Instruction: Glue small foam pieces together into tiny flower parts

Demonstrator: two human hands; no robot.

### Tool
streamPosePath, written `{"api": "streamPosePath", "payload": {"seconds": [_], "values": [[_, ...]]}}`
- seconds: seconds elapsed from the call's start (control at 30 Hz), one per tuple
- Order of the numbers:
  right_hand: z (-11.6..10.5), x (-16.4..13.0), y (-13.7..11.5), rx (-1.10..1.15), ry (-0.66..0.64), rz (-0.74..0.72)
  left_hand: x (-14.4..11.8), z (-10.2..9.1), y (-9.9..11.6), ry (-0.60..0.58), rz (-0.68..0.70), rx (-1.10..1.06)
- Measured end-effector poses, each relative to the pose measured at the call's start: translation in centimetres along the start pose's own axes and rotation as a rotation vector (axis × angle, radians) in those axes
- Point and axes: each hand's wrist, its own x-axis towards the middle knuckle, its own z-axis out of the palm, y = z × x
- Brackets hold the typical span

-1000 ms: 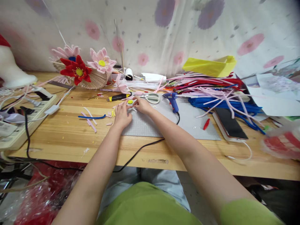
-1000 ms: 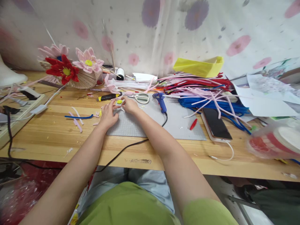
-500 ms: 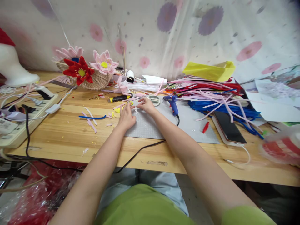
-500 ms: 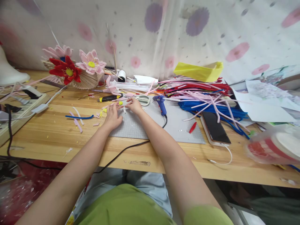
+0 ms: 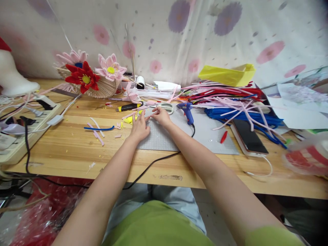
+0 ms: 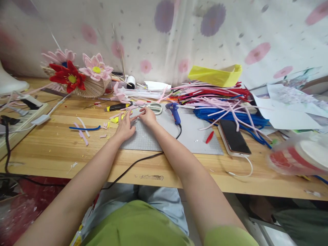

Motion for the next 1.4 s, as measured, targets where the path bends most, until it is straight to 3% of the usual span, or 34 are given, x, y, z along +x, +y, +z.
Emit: {"api": "streamPosePath", "payload": {"seconds": [0.2,0.37,0.57,0.73,0.93,1.2,1.4], "values": [[-0.9,0.3,-0.7,0.01,0.043,0.02,-0.2,0.1,0.2,-0.058,0.032,0.034],[-2.7,0.2,-1.7,0.177,0.078,-0.03,-0.3,0.0,0.4,-0.078,0.042,0.055],[-4.2,-1.3,-2.2,0.354,0.001,0.005,-0.2,-0.1,0.3,0.004,0.057,-0.055],[-3.4,-2.8,-1.1,0.415,-0.024,0.008,0.3,-0.1,-0.1,0.093,-0.001,-0.25],[-1.9,-3.8,0.5,0.495,0.016,0.066,0.6,0.1,-0.8,0.031,-0.17,-0.499],[-1.4,-4.0,0.4,0.538,0.064,0.005,0.0,-0.4,0.6,0.143,-0.089,-0.386],[-0.5,-4.3,0.0,0.554,0.015,-0.066,0.1,1.0,1.5,0.114,-0.222,-0.532]]}}
